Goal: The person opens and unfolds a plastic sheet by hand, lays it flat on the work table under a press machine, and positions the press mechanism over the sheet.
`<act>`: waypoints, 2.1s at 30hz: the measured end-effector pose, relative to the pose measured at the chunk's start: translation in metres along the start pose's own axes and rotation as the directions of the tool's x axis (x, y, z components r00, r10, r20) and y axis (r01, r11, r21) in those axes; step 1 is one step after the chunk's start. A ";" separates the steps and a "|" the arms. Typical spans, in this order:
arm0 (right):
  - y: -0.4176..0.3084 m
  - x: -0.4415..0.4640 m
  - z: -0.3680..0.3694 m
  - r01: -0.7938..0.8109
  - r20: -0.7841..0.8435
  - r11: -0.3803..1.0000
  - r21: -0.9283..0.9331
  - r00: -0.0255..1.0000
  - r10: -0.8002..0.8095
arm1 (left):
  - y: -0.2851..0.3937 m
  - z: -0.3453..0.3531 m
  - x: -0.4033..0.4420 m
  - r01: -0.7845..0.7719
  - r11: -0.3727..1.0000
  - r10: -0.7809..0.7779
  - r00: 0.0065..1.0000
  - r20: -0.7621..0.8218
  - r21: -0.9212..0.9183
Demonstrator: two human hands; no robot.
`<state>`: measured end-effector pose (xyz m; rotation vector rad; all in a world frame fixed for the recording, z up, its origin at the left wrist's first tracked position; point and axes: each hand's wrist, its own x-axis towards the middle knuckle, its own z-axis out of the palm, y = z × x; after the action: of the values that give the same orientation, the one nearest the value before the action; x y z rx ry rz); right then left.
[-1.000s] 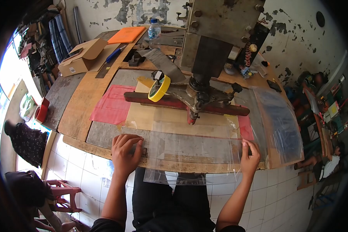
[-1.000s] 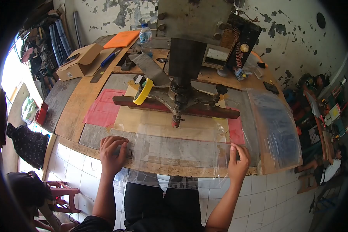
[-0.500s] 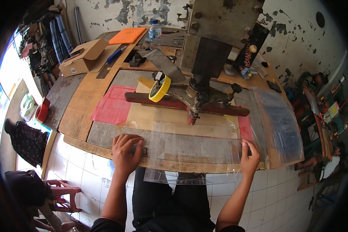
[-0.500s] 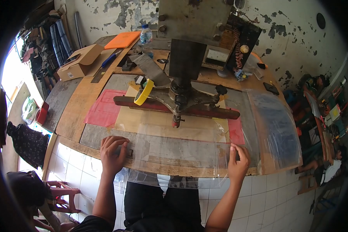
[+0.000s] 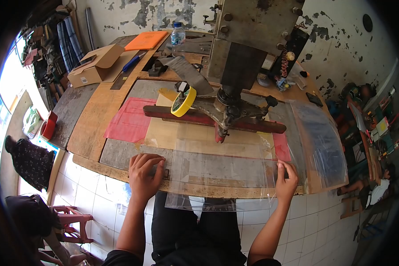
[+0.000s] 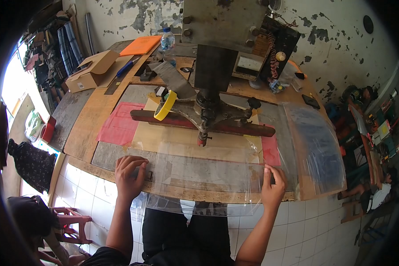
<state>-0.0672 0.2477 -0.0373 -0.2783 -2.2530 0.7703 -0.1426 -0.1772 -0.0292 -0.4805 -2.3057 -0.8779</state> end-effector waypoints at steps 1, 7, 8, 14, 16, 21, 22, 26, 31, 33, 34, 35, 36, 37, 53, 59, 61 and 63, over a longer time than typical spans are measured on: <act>0.000 0.000 0.000 0.000 0.000 1.000 0.000 1.000 0.000 | 0.000 0.000 0.000 -0.001 1.000 0.001 1.000 -0.002 -0.001; 0.002 -0.001 0.001 -0.013 -0.024 1.000 0.026 1.000 0.014 | 0.001 -0.001 0.001 -0.010 1.000 0.010 1.000 -0.009 -0.002; 0.002 -0.002 0.001 -0.007 -0.033 1.000 0.022 0.999 0.007 | 0.001 -0.001 0.001 -0.010 1.000 0.010 1.000 -0.009 -0.002; 0.001 -0.003 0.000 0.001 -0.056 1.000 -0.009 0.998 -0.002 | 0.000 0.000 0.000 0.000 1.000 0.000 1.000 -0.002 0.001; 0.001 -0.004 0.001 0.015 -0.057 1.000 -0.017 0.998 -0.016 | -0.001 0.000 -0.001 0.005 1.000 -0.006 1.000 -0.009 -0.019; 0.001 -0.004 0.000 -0.029 -0.035 1.000 0.010 0.999 0.030 | -0.006 0.001 -0.003 0.018 1.000 -0.018 1.000 -0.010 -0.010; 0.002 -0.004 0.000 -0.028 -0.033 1.000 -0.001 0.999 0.028 | -0.006 0.001 -0.003 0.017 1.000 -0.017 1.000 -0.009 -0.016; 0.007 -0.003 0.000 -0.007 -0.030 1.000 0.013 1.000 0.007 | -0.003 -0.001 -0.002 0.016 1.000 -0.017 1.000 -0.008 -0.027; 0.012 -0.003 0.001 -0.003 -0.024 1.000 0.017 1.000 0.004 | -0.002 -0.003 -0.001 0.012 0.999 -0.012 1.000 -0.005 -0.034; 0.015 -0.002 0.002 0.003 -0.020 1.000 0.011 1.000 -0.003 | -0.002 -0.004 -0.001 0.010 0.999 -0.010 1.000 -0.003 -0.040; 0.016 -0.002 0.003 0.007 -0.016 1.000 0.005 1.000 -0.007 | -0.003 -0.004 -0.002 0.010 0.999 -0.011 1.000 -0.007 -0.042; 0.017 -0.002 0.003 0.013 -0.017 1.000 0.003 1.000 -0.013 | -0.003 -0.004 -0.002 0.006 0.999 -0.006 1.000 -0.012 -0.045; 0.016 -0.002 0.003 0.005 0.000 1.000 0.005 1.000 -0.005 | -0.004 -0.003 -0.002 0.000 0.999 -0.001 1.000 -0.017 -0.050; 0.015 -0.001 0.003 -0.001 0.016 1.000 0.005 1.000 0.001 | -0.004 -0.004 -0.002 0.001 0.999 -0.002 1.000 -0.023 -0.055; 0.022 0.055 0.040 -0.180 0.323 0.972 0.149 0.938 0.125 | -0.005 -0.004 -0.003 0.067 0.998 -0.066 0.997 0.032 -0.019; 0.023 0.066 0.049 -0.287 0.414 0.943 0.170 0.889 0.196 | -0.006 -0.003 -0.006 0.078 0.997 -0.077 0.995 0.061 -0.002; 0.004 0.055 0.040 -0.269 0.317 0.893 0.360 0.936 0.154 | -0.007 -0.002 -0.007 0.083 0.997 -0.082 0.993 0.089 -0.003; 0.002 0.039 0.035 -0.271 0.295 0.846 0.460 0.945 0.142 | -0.007 0.000 -0.007 0.097 0.995 -0.097 0.993 0.064 0.013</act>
<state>-0.1194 0.2493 -0.0355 -0.1854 -2.1751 1.5447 -0.1410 -0.1834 -0.0372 -0.4009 -2.4086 -0.9094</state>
